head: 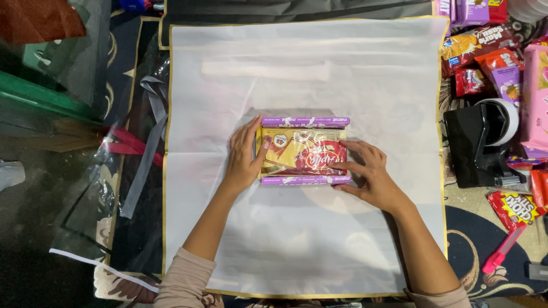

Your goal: Picking various snack packages from a pile and arranging them in an organized layout on a white sheet for bundling.

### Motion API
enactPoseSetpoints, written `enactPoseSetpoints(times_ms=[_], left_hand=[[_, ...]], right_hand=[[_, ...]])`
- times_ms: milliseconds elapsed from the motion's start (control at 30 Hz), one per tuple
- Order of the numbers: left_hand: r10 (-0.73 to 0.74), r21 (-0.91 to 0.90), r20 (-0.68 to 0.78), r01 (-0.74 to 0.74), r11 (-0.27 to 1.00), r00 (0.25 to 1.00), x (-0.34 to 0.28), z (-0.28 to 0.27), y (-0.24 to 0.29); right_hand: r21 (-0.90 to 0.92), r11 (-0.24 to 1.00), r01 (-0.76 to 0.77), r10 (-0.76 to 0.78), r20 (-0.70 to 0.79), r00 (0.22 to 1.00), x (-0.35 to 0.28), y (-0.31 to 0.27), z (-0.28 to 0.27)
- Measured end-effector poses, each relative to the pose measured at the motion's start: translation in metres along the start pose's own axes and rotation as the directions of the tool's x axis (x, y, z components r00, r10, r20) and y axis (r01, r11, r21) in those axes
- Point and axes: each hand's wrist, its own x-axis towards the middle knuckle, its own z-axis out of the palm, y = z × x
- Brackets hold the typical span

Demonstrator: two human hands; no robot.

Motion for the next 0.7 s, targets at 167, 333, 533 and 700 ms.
enactPoseSetpoints(times_ms=[167, 333, 533, 700], left_hand=[[0.025, 0.009, -0.006, -0.025, 1.000, 1.000, 0.002, -0.001, 0.009], [0.015, 0.040, 0.003, -0.015, 0.999, 1.000, 0.001, 0.003, 0.005], [0.030, -0.016, -0.034, -0.030, 0.999, 0.999, 0.001, -0.003, 0.013], [0.050, -0.080, -0.083, -0.057, 0.995, 0.995, -0.001, -0.001, 0.013]], right_hand=[[0.038, 0.999, -0.016, 0.015, 0.014, 1.000, -0.002, 0.004, 0.000], [0.002, 1.000, -0.003, 0.003, 0.001, 1.000, -0.001, -0.001, 0.000], [0.066, 0.998, -0.017, 0.017, 0.007, 1.000, -0.001, -0.003, -0.007], [0.150, 0.989, -0.019, 0.033, -0.093, 0.995, -0.006, -0.001, -0.020]])
